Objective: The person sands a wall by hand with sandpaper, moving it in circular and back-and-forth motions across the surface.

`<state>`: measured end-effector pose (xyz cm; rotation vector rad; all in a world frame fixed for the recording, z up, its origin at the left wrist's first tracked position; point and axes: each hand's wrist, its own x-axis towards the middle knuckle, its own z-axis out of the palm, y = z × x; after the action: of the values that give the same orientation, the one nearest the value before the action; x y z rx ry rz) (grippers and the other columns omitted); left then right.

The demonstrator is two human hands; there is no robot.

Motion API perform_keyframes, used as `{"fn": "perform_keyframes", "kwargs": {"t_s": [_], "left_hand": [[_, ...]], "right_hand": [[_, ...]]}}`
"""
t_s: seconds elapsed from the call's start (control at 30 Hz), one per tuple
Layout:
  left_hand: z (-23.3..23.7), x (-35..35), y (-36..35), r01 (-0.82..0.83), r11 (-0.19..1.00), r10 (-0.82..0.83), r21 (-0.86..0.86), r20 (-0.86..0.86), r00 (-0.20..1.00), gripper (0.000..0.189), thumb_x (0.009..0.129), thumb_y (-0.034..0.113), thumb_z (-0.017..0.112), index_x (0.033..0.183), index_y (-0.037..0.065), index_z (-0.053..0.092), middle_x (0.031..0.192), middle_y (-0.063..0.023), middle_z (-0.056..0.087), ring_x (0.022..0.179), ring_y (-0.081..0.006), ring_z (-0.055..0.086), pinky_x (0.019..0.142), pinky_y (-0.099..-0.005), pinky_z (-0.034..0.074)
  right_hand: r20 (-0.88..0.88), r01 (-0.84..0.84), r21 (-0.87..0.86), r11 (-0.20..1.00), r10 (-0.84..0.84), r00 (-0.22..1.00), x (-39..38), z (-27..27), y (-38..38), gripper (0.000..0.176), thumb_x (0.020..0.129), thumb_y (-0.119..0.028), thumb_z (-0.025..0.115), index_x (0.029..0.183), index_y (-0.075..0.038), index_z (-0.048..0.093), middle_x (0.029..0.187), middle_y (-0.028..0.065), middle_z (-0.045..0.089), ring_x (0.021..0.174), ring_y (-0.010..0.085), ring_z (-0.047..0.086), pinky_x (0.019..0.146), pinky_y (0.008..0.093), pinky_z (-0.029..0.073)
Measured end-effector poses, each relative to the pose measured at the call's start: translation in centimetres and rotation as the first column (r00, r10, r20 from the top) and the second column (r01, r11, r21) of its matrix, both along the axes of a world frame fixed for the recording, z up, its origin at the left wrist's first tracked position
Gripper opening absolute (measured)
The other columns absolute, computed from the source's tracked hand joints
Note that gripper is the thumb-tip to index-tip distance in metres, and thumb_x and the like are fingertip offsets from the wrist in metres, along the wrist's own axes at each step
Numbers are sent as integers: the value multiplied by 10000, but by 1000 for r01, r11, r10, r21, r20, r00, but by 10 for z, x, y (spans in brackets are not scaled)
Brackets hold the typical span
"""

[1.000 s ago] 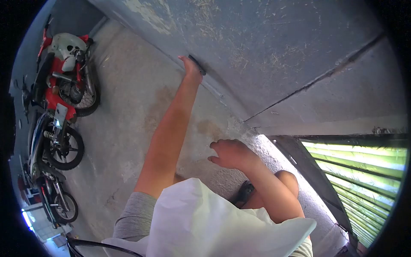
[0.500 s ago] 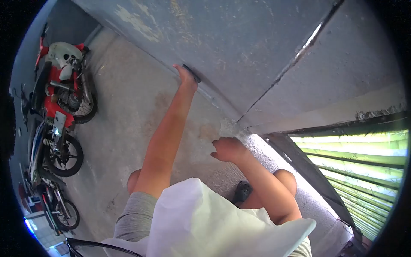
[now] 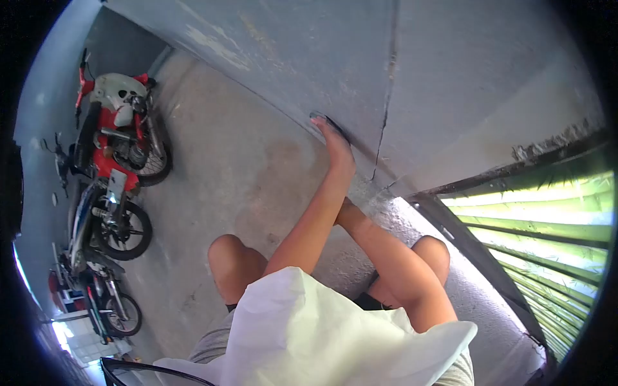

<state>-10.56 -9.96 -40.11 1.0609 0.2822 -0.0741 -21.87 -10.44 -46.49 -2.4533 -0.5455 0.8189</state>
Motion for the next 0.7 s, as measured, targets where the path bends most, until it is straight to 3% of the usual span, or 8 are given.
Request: {"fn": "perform_keyframes", "kwargs": {"t_s": [0.13, 0.2, 0.27, 0.37, 0.53, 0.7], "left_hand": [[-8, 1, 3, 11, 1000, -11, -21, -3, 1000, 1013, 967, 811, 154, 1640, 83, -48, 1723, -93, -108, 1589, -258, -45, 1268, -401, -25], [-3, -26, -9, 21, 994, -15, -111, 54, 998, 1009, 983, 791, 178, 1637, 49, -17, 1725, -100, -82, 1587, -245, -41, 1267, -399, -26], [-6, -60, -19, 54, 987, -86, 151, 219, 972, 997, 987, 785, 203, 1640, 71, -38, 1726, -99, -73, 1588, -249, -37, 1268, -399, -31], [-3, -48, -24, 67, 994, -82, 84, 193, 978, 1019, 974, 801, 177, 1634, 64, -68, 1721, -111, -96, 1585, -251, -47, 1267, -394, -30], [1, -21, -15, 21, 999, -16, -36, 115, 993, 1054, 950, 831, 134, 1626, 60, -109, 1714, -130, -128, 1582, -258, -62, 1266, -393, -32], [-4, -35, -11, 54, 998, -50, -27, 124, 991, 1046, 945, 835, 132, 1633, 82, -98, 1715, -132, -122, 1583, -277, -64, 1266, -424, -35]], "right_hand": [[-21, 11, 35, 999, -10, 1000, 2, -10, -1, 585, 919, -484, 624, 1336, -78, 568, 1318, 204, 596, 1230, 377, 567, 1021, 489, 476], [-26, 35, 61, 998, -33, 999, -1, -10, -7, 606, 918, -489, 625, 1359, -81, 548, 1345, 201, 577, 1255, 374, 548, 1035, 489, 464], [-24, 80, 106, 991, -78, 997, -3, -9, -14, 629, 917, -495, 625, 1382, -83, 528, 1373, 198, 558, 1280, 371, 528, 1049, 490, 452], [0, 198, 235, 952, -204, 979, -4, -4, -20, 664, 915, -502, 626, 1417, -87, 497, 1414, 193, 529, 1316, 368, 499, 1070, 491, 435], [8, 383, 565, 731, -469, 883, 0, 20, -26, 726, 913, -516, 628, 1475, -94, 447, 1483, 185, 481, 1378, 361, 450, 1105, 492, 405], [-16, 358, 836, 415, -635, 772, 10, 59, -32, 792, 910, -529, 630, 1534, -100, 396, 1552, 178, 433, 1439, 355, 401, 1140, 493, 376]]}}
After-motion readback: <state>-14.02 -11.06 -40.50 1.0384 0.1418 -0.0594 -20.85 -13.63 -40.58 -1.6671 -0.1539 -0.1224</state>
